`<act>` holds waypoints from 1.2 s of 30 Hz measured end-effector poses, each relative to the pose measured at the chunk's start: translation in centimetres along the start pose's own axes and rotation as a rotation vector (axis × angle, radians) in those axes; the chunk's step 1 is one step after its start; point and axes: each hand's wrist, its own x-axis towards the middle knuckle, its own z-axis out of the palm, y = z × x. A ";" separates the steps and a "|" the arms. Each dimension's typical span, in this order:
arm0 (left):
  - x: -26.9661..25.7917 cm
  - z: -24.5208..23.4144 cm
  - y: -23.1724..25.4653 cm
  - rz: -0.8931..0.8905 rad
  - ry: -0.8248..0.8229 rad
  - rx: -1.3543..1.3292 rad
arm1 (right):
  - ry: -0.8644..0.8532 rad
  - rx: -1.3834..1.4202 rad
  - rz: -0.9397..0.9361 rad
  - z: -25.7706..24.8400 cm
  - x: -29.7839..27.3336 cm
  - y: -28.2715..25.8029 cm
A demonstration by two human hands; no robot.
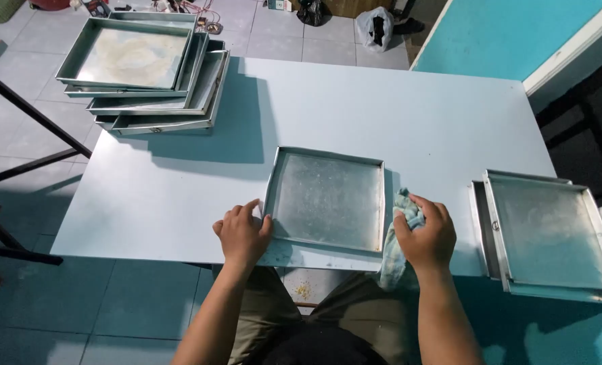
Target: The person wipes the surface of a metal tray with a cloth, then flips it over and wipes the other side. They repeat this process with another tray from a stack on the table.
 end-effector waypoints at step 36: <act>0.3 1.8 -2.9 0.333 -0.150 0.153 | -0.163 -0.295 -0.431 16.9 5.0 -5.5</act>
